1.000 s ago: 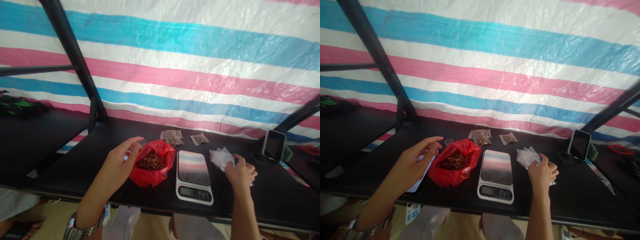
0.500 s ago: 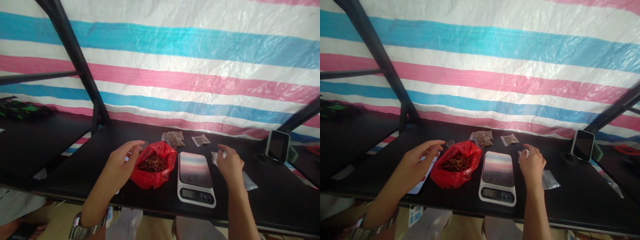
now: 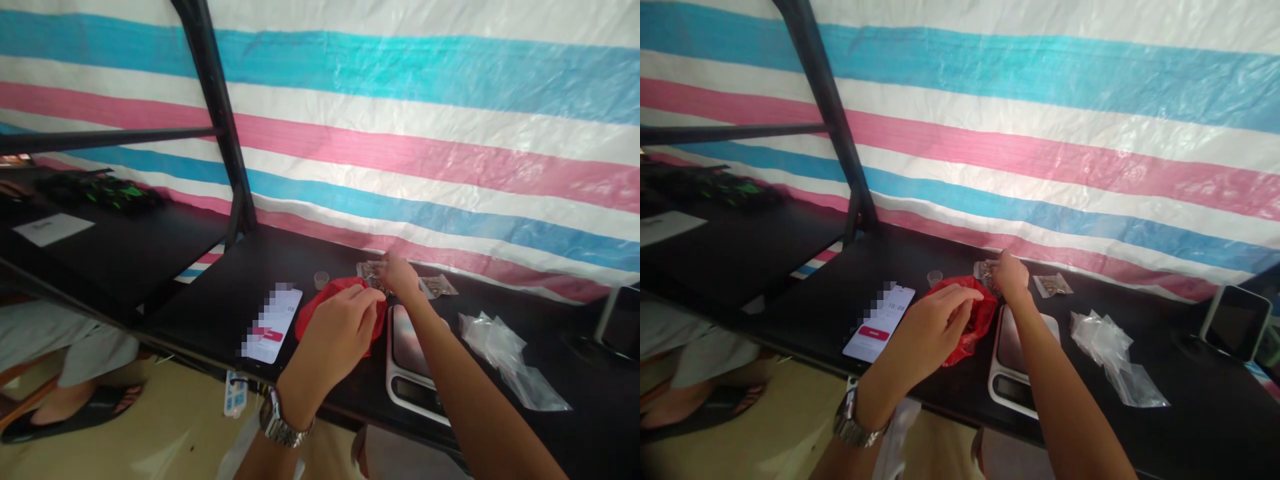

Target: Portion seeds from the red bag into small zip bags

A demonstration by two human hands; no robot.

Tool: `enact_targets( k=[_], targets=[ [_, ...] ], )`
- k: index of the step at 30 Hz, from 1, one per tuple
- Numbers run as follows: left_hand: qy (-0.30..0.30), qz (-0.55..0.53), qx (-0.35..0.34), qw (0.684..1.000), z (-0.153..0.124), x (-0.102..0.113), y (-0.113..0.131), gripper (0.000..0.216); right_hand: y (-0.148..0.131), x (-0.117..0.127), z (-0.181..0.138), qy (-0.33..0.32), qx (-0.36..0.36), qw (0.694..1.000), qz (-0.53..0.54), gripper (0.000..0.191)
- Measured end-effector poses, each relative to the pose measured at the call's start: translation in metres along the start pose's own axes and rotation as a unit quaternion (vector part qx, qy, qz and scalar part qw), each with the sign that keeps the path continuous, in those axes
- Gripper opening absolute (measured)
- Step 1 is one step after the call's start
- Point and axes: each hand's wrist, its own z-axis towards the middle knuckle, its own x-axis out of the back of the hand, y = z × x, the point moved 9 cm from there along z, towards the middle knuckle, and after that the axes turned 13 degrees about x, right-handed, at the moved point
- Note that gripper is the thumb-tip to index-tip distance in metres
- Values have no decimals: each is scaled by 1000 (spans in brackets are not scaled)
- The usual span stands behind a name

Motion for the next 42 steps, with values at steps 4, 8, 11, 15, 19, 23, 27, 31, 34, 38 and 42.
enact_targets(
  k=[4,8,11,15,19,23,27,31,34,38,42],
  targets=[
    [71,-46,31,996,6,13,-16,30,13,32,-34,76,1,996,52,33],
    [120,-162,125,972,10,11,-37,32,13,66,-88,202,64,934,289,36],
    [22,-259,167,951,15,-17,-41,39,4,69,-116,218,83,914,333,40],
    [-13,-318,174,932,19,-31,-38,39,0,58,-124,202,80,907,361,39],
    [-3,-343,187,921,23,-29,-42,32,13,53,-121,186,73,916,348,38],
    [-39,-372,211,903,24,-38,-43,27,17,57,-123,177,99,923,328,33],
    [-36,-414,216,884,23,-44,-36,28,4,77,-132,216,135,922,291,26],
    [-31,-433,205,878,23,-45,-24,32,-20,69,-136,116,151,915,356,23],
    [-25,-415,193,889,23,-43,-20,31,-26,61,-137,85,122,906,397,23],
    [-55,-375,164,911,24,-41,-21,24,-28,50,-136,37,104,891,440,24],
    [-82,-341,156,923,21,-41,-25,21,-25,44,-137,-7,104,876,471,29]
  ],
)
